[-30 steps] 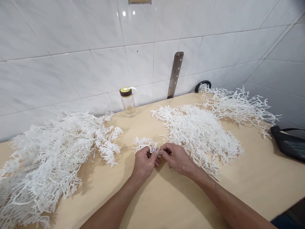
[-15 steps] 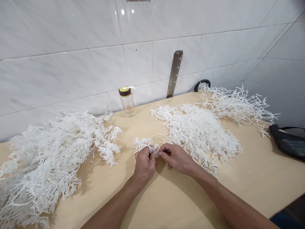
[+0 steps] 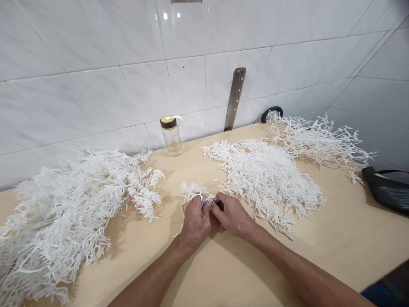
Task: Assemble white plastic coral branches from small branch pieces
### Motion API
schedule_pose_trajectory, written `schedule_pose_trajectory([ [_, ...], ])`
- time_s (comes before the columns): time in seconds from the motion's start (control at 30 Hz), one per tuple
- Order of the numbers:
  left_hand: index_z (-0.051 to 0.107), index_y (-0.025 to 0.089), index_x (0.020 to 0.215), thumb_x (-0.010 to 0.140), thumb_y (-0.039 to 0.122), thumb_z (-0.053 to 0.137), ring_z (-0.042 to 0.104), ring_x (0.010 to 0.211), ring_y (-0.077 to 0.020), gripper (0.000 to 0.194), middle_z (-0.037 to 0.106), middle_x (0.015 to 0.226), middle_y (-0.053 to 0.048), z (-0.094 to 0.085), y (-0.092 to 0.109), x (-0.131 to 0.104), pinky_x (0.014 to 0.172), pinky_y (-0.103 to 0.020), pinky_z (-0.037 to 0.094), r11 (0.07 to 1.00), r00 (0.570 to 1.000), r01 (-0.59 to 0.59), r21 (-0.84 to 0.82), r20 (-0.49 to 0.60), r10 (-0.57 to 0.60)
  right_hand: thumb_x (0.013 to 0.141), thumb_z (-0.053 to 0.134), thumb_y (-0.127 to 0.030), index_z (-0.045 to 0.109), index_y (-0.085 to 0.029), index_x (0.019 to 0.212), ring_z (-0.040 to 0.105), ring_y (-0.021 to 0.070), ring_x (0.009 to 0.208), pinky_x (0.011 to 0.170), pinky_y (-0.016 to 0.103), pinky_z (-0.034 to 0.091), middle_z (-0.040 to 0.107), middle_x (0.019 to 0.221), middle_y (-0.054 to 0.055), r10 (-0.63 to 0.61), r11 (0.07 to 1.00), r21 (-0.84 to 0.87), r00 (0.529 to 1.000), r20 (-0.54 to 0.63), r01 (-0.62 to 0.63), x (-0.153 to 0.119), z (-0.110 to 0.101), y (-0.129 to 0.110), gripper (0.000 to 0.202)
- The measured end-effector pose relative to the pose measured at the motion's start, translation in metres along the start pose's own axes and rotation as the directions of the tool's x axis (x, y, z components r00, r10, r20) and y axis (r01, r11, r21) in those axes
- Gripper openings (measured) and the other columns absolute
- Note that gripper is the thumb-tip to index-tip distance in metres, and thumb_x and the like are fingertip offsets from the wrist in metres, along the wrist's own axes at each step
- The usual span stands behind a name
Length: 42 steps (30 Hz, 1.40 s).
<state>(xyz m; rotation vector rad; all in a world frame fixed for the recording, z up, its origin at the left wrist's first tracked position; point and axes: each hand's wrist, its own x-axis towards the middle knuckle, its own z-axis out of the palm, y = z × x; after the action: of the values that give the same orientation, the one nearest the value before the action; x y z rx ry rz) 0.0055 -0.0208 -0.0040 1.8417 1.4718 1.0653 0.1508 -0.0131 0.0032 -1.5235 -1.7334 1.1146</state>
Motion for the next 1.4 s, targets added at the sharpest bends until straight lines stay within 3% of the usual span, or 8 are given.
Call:
schedule_pose_trajectory([
  [0.13, 0.047, 0.021, 0.077, 0.091, 0.03, 0.045, 0.05, 0.065, -0.0158, 0.016, 0.055, 0.071, -0.002, 0.001, 0.004, -0.006, 0.062, -0.028, 0.039, 0.993, 0.996, -0.09, -0.074, 0.011, 0.091, 0.083, 0.052, -0.026, 0.051, -0.022, 0.077, 0.06, 0.0165, 0.041, 0.041, 0.026, 0.046, 0.061, 0.055, -0.002, 0.11, 0.987, 0.127, 0.988, -0.113, -0.095, 0.008, -0.005, 0.011, 0.007],
  [0.27, 0.04, 0.022, 0.073, 0.091, 0.039, 0.049, 0.046, 0.051, -0.0113, 0.027, 0.049, 0.057, 0.004, 0.002, 0.0, -0.003, 0.052, -0.023, 0.037, 0.954, 0.992, 0.091, -0.284, 0.105, -0.064, 0.086, 0.054, -0.034, 0.052, -0.021, 0.081, 0.06, 0.0153, 0.04, 0.042, 0.026, 0.048, 0.061, 0.053, -0.004, 0.109, 0.947, 0.313, 0.989, -0.098, -0.073, 0.011, -0.014, 0.021, 0.014],
  [0.33, 0.04, 0.022, 0.074, 0.09, 0.041, 0.052, 0.044, 0.047, -0.0095, 0.027, 0.048, 0.054, 0.006, 0.002, -0.003, 0.002, 0.048, -0.021, 0.037, 0.903, 0.982, 0.182, -0.388, 0.117, -0.148, 0.086, 0.056, -0.037, 0.053, -0.021, 0.083, 0.058, 0.0137, 0.039, 0.043, 0.025, 0.048, 0.059, 0.052, -0.005, 0.08, 0.946, 0.323, 0.984, -0.162, -0.024, 0.011, -0.019, 0.022, 0.018],
  [0.57, 0.042, 0.021, 0.072, 0.078, 0.049, 0.064, 0.042, 0.038, -0.0071, 0.035, 0.052, 0.05, 0.007, -0.002, -0.006, 0.012, 0.038, -0.018, 0.037, 0.767, 0.945, 0.324, -0.554, 0.152, -0.29, 0.088, 0.056, -0.041, 0.059, -0.02, 0.087, 0.057, 0.0123, 0.041, 0.046, 0.025, 0.048, 0.057, 0.056, -0.004, 0.01, 0.995, 0.091, 0.903, -0.43, 0.032, 0.007, -0.041, 0.016, 0.021],
  [0.67, 0.043, 0.02, 0.071, 0.077, 0.049, 0.066, 0.043, 0.038, -0.0067, 0.037, 0.053, 0.049, 0.006, -0.003, -0.006, 0.012, 0.037, -0.017, 0.037, 0.75, 0.94, 0.334, -0.571, 0.142, -0.31, 0.089, 0.054, -0.039, 0.064, -0.019, 0.091, 0.061, 0.0129, 0.048, 0.051, 0.027, 0.05, 0.066, 0.075, 0.003, -0.13, 0.99, -0.102, 0.875, -0.466, 0.092, 0.006, -0.043, 0.015, 0.022],
  [0.8, 0.046, 0.019, 0.071, 0.079, 0.047, 0.067, 0.046, 0.038, -0.0067, 0.035, 0.054, 0.049, 0.005, -0.003, -0.006, 0.013, 0.038, -0.017, 0.039, 0.748, 0.939, 0.332, -0.574, 0.127, -0.319, 0.092, 0.052, -0.037, 0.065, -0.019, 0.096, 0.064, 0.0156, 0.066, 0.054, 0.027, 0.052, 0.068, 0.098, 0.009, -0.318, 0.945, -0.199, 0.864, -0.391, 0.258, 0.004, -0.03, 0.012, 0.023],
  [0.97, 0.046, 0.02, 0.07, 0.078, 0.048, 0.068, 0.047, 0.038, -0.0077, 0.036, 0.053, 0.047, 0.006, -0.001, -0.007, 0.014, 0.038, -0.017, 0.04, 0.758, 0.941, 0.322, -0.567, 0.102, -0.324, 0.09, 0.056, -0.033, 0.063, -0.02, 0.094, 0.062, 0.0158, 0.068, 0.054, 0.027, 0.051, 0.067, 0.086, 0.005, -0.283, 0.959, -0.061, 0.934, -0.219, 0.277, -0.003, -0.007, 0.006, 0.016],
  [1.4, 0.052, 0.019, 0.07, 0.076, 0.044, 0.07, 0.058, 0.048, -0.0121, 0.032, 0.059, 0.055, 0.003, -0.001, -0.006, 0.013, 0.049, -0.022, 0.049, 0.778, 0.954, 0.278, -0.563, 0.068, -0.292, 0.09, 0.053, -0.021, 0.06, -0.02, 0.082, 0.057, 0.0141, 0.063, 0.059, 0.026, 0.045, 0.064, 0.072, 0.001, -0.353, 0.933, -0.142, 0.916, -0.189, 0.331, -0.002, 0.001, 0.0, 0.011],
])
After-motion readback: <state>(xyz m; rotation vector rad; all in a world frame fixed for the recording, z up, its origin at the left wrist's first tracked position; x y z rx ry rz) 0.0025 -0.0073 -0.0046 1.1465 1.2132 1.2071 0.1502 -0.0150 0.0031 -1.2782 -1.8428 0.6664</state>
